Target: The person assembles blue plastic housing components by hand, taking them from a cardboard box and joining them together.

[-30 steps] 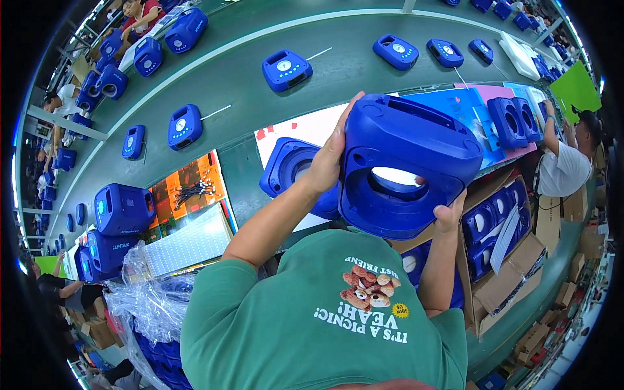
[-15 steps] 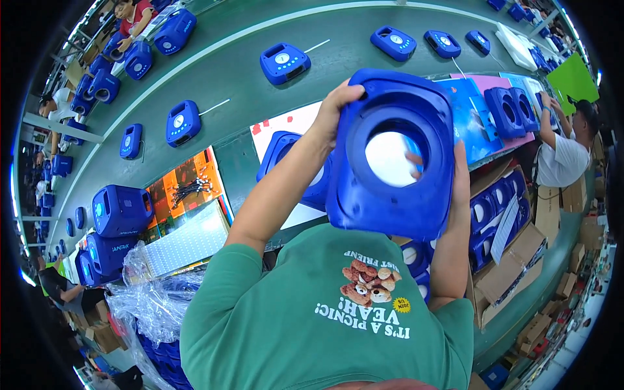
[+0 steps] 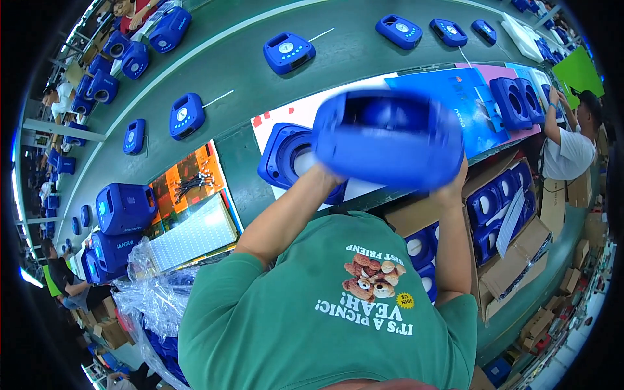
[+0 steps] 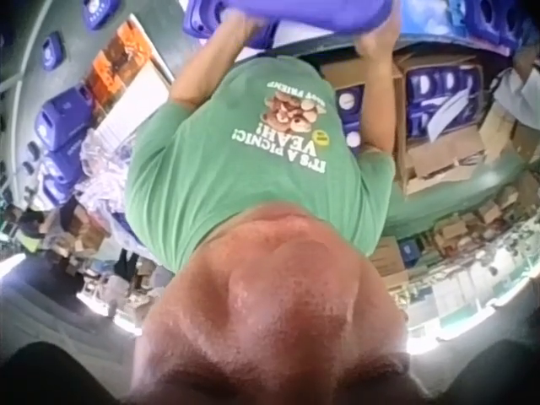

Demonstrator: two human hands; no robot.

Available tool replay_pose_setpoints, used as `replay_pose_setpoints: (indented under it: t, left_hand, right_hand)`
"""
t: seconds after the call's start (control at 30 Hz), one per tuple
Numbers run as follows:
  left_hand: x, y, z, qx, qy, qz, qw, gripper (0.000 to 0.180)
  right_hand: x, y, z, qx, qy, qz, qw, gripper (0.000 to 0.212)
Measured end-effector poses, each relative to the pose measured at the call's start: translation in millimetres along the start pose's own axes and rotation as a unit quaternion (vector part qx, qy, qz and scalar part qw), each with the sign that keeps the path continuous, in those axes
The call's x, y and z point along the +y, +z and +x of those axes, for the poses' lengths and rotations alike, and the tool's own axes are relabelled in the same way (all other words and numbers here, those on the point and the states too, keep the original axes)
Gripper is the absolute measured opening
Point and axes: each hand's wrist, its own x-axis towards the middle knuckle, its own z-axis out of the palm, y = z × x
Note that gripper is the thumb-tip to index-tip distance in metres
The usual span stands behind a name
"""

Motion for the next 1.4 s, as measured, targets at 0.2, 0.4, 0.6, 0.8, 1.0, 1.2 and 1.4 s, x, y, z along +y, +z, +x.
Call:
replay_pose_setpoints:
  t: [0.2,0.4,0.6,0.8,1.0,1.2,1.4]
  left_hand:
    - [16.0,21.0,-19.0,-0.030,0.191,0.119,0.974,0.077]
    - [52.8,21.8,-31.2,-0.078,0.088,0.154,0.981,0.094]
    - [49.5,33.6,-35.5,-0.004,0.143,0.375,0.916,0.089]
    - [34.3,31.4,-35.9,-0.018,0.209,0.419,0.883,0.087]
    - [38.4,5.2,-35.5,-0.051,0.066,0.139,0.987,0.083]
    - [4.9,-12.2,-9.2,-0.216,-0.031,-0.214,0.952,0.066]
    - [3.7,17.1,-19.9,-0.216,-0.071,-0.300,0.927,0.080]
  right_hand:
    - [9.8,-2.3,18.9,0.069,0.208,0.210,0.953,0.054]
    - [6.6,-4.4,12.9,-0.018,0.387,0.286,0.876,0.064]
    - [-8.9,28.5,32.0,0.063,-0.103,-0.332,0.936,0.089]
    - [-41.3,62.3,43.1,-0.012,-0.166,-0.411,0.896,0.090]
    - [-2.0,7.1,42.8,0.055,-0.058,-0.188,0.979,0.072]
    - [-28.9,26.0,13.7,0.013,0.039,0.091,0.995,0.082]
    - [-50.4,31.8,-4.5,-0.017,0.079,0.165,0.983,0.098]
